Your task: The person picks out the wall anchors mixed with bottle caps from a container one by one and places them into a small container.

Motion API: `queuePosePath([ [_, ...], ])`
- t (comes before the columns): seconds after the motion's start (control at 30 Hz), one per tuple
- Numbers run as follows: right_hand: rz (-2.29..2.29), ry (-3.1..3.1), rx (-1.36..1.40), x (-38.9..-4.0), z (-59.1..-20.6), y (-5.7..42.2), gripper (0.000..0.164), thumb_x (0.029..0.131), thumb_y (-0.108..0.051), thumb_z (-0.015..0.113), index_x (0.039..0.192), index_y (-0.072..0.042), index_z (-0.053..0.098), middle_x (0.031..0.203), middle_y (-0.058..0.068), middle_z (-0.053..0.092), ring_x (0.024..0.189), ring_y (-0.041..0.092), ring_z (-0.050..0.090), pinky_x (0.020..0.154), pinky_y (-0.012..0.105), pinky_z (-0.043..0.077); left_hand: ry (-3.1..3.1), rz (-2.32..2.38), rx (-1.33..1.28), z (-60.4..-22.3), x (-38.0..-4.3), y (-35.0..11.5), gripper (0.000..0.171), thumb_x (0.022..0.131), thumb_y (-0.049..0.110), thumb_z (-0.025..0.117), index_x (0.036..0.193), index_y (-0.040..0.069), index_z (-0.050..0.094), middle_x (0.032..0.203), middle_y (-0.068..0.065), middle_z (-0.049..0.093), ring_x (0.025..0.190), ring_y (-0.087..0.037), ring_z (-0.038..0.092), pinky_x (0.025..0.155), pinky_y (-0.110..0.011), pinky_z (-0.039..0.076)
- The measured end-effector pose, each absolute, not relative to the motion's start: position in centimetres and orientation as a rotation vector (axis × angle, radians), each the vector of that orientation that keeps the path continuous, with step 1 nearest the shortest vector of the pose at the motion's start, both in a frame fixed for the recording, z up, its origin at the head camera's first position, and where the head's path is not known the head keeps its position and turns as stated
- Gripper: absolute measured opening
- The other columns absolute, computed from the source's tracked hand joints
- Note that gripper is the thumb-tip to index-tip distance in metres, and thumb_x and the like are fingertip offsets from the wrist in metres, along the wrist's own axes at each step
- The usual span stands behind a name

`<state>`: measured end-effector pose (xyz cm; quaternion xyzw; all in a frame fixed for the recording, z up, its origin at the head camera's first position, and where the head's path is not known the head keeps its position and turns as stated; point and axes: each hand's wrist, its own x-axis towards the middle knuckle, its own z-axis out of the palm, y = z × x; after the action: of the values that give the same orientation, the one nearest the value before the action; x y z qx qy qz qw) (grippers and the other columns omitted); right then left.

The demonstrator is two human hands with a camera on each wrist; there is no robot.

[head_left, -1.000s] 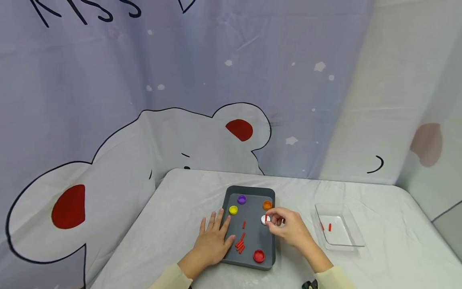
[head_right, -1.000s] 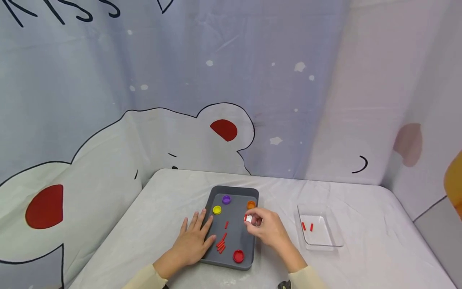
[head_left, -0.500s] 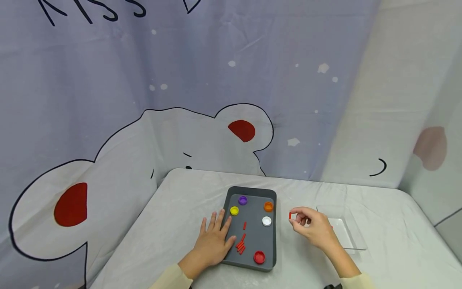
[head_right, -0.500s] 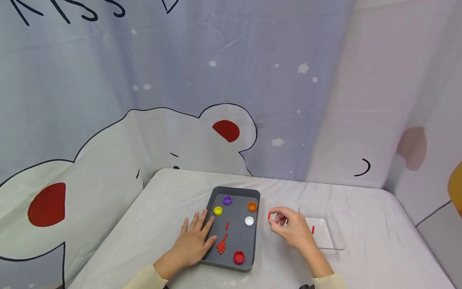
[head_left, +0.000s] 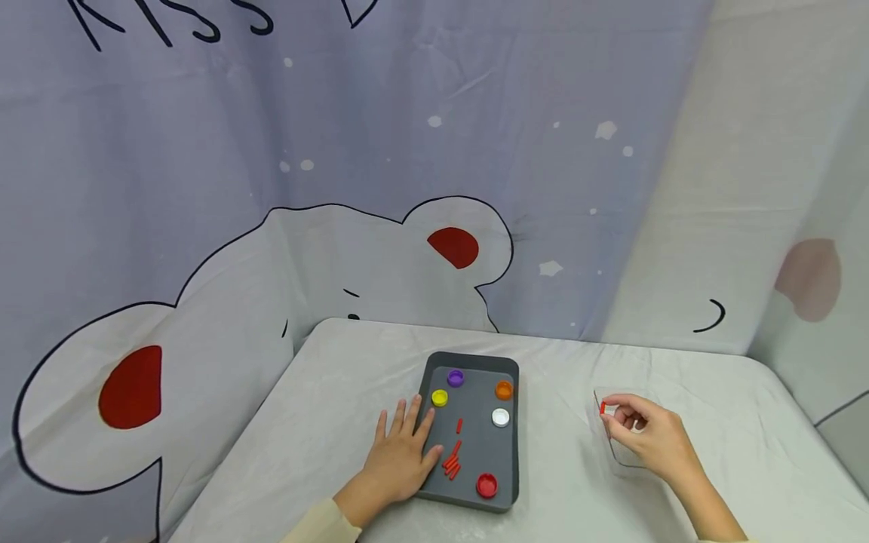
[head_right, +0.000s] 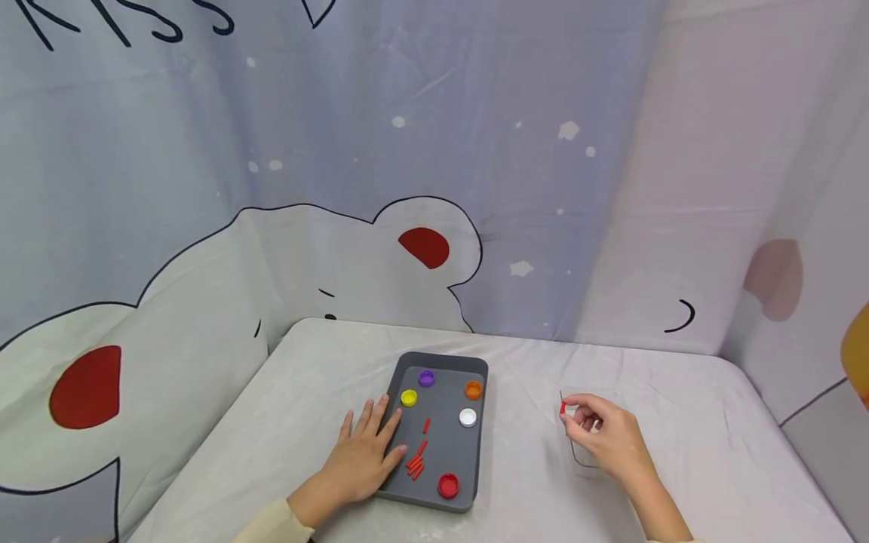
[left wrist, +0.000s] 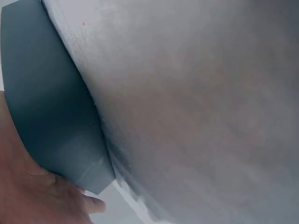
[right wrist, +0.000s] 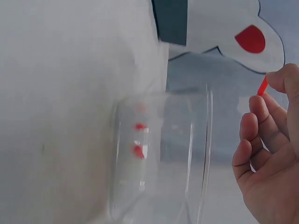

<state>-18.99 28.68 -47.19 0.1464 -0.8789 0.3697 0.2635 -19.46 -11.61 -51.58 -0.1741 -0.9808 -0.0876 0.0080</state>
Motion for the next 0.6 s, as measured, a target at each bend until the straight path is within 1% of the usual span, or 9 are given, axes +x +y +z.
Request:
queuePosePath([
  [0.1, 0.983, -2.414, 0.341, -18.5, -47.2, 30.2, 0.023, 0.079, -0.001, 0.081, 0.097, -0.014, 0.075, 0.068, -0.016, 0.058, 0.066, -0.001, 0.052, 0.063, 0.012, 0.040, -3.061, -0.285, -0.546, -51.7, -19.5, -11.6, 0.065, 0.105, 0.050, 0.044, 0.158, 0.012, 0.038, 0.168, -0.017, 0.019, 0.152, -0.045, 0.018, 0.118, -0.068, 0.010],
  [0.27, 0.944, -2.464, 0.262, -18.0, -47.4, 32.2, 0.020, 0.081, -0.005, 0.080, 0.097, -0.016, 0.075, 0.069, -0.016, 0.058, 0.067, -0.001, 0.051, 0.063, 0.012, 0.038, -3.075, -0.281, -0.538, -51.5, -19.3, -11.6, 0.065, 0.106, 0.051, 0.042, 0.158, 0.013, 0.038, 0.168, -0.016, 0.018, 0.153, -0.043, 0.018, 0.119, -0.066, 0.010],
  [0.6, 0.919, -2.454, 0.257, -17.6, -48.1, 34.6, 0.020, 0.080, -0.003, 0.080, 0.095, -0.016, 0.075, 0.069, -0.016, 0.057, 0.066, -0.002, 0.049, 0.063, 0.012, 0.037, -3.062, -0.311, -0.563, -51.6, -19.3, -11.7, 0.065, 0.106, 0.051, 0.042, 0.158, 0.011, 0.038, 0.168, -0.017, 0.017, 0.152, -0.045, 0.018, 0.118, -0.068, 0.010],
])
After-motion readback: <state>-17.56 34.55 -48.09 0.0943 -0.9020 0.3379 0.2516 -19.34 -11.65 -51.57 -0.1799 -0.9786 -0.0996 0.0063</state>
